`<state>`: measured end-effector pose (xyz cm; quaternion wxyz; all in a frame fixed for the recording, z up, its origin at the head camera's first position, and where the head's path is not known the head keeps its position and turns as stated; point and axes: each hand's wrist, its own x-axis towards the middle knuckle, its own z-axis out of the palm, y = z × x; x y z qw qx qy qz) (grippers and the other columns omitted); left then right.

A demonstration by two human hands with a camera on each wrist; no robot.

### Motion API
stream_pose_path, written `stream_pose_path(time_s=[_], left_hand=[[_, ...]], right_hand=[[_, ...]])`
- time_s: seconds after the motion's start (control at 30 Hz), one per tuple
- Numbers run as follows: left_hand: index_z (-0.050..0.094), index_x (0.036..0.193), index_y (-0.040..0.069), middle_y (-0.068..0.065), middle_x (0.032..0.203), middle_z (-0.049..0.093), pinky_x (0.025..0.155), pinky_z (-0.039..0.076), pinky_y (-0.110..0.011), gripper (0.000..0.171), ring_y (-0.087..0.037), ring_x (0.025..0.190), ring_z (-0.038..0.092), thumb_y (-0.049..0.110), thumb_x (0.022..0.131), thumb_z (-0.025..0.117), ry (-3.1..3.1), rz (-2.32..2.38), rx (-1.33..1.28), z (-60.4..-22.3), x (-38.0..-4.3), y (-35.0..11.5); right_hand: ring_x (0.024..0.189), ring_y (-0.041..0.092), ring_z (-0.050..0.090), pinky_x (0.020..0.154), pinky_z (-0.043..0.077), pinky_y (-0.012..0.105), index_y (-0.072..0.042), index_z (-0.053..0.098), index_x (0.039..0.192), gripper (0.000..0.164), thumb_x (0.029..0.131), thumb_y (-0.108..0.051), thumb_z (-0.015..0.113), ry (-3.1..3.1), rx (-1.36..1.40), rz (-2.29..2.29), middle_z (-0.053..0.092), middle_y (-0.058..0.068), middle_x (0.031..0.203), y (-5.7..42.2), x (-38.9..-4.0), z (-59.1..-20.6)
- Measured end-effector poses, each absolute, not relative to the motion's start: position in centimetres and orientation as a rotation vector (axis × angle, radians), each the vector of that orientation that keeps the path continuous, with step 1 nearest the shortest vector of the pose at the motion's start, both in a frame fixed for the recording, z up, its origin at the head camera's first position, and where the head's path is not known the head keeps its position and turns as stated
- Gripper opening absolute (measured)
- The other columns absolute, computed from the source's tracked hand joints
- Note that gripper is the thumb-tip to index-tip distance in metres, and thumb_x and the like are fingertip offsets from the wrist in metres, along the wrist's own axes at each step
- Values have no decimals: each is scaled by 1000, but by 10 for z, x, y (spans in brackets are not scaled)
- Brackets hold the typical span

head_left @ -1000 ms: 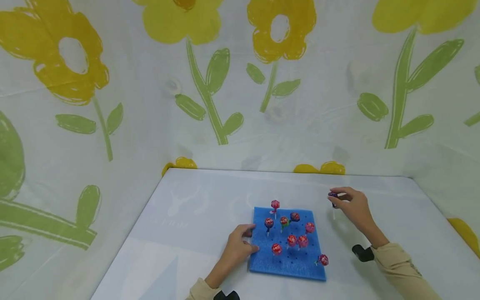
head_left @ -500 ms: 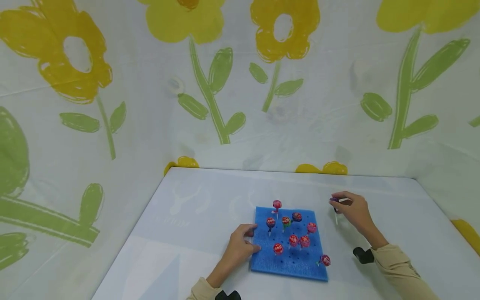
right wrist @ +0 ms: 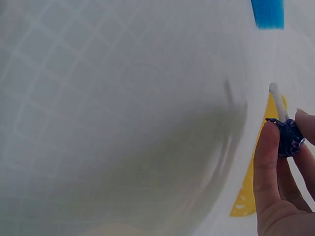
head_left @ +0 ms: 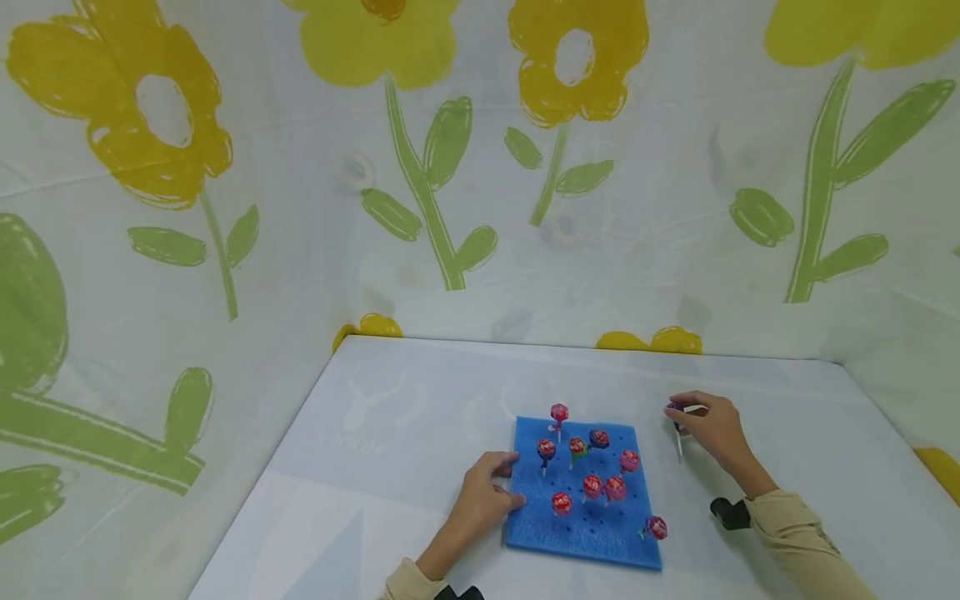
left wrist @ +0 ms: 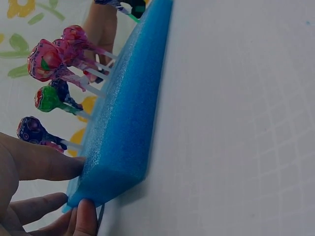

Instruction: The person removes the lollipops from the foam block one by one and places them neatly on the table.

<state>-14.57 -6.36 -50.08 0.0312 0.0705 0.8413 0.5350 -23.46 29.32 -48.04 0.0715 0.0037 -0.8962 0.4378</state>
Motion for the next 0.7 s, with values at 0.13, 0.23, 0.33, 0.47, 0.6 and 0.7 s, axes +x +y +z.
stream_pose_path(time_s=[0.13, 0.23, 0.33, 0.47, 0.6, 0.7], left_hand=[[58, 122, 1, -11, 112, 59, 66, 48, -23, 55, -23, 98, 55, -3, 70, 75, 2577, 1666, 216, -502, -146, -64], [58, 122, 2, -10, 112, 59, 66, 48, -23, 55, -22, 97, 54, -3, 69, 75, 2576, 1669, 211, -502, -146, -65], [59, 121, 2, -9, 110, 59, 66, 47, -23, 55, -21, 95, 54, -4, 69, 75, 2578, 1670, 205, -503, -146, -64], [59, 121, 2, -9, 109, 59, 66, 47, -23, 55, -20, 93, 54, -4, 68, 75, 2576, 1678, 209, -504, -147, -65], [60, 121, 2, -9, 110, 59, 66, 47, -22, 55, -21, 94, 54, -4, 68, 75, 2577, 1680, 211, -503, -147, -64], [60, 120, 2, -9, 111, 59, 66, 47, -22, 55, -21, 96, 54, -4, 68, 75, 2586, 1672, 208, -503, -147, -64]], right_hand=[[85, 27, 63, 62, 54, 22, 8, 63, 112, 38, 87, -20, 68, -2717, -15, 1315, 62, 24, 107, 293, -237, -483], [85, 26, 63, 62, 54, 22, 7, 63, 111, 38, 87, -21, 69, -2727, -10, 1307, 62, 24, 106, 294, -240, -486], [84, 26, 63, 61, 53, 20, 7, 64, 109, 36, 86, -21, 70, -2742, 5, 1283, 63, 23, 104, 295, -241, -489], [82, 26, 63, 60, 51, 21, 6, 65, 106, 33, 85, -18, 70, -2784, 4, 1225, 63, 23, 102, 295, -243, -492], [80, 26, 62, 59, 51, 23, 6, 64, 105, 30, 83, -14, 71, -2809, 12, 1186, 64, 23, 101, 295, -246, -494], [79, 27, 62, 59, 51, 24, 7, 64, 104, 29, 82, -11, 71, -2807, 32, 1161, 64, 24, 100, 294, -247, -494]])
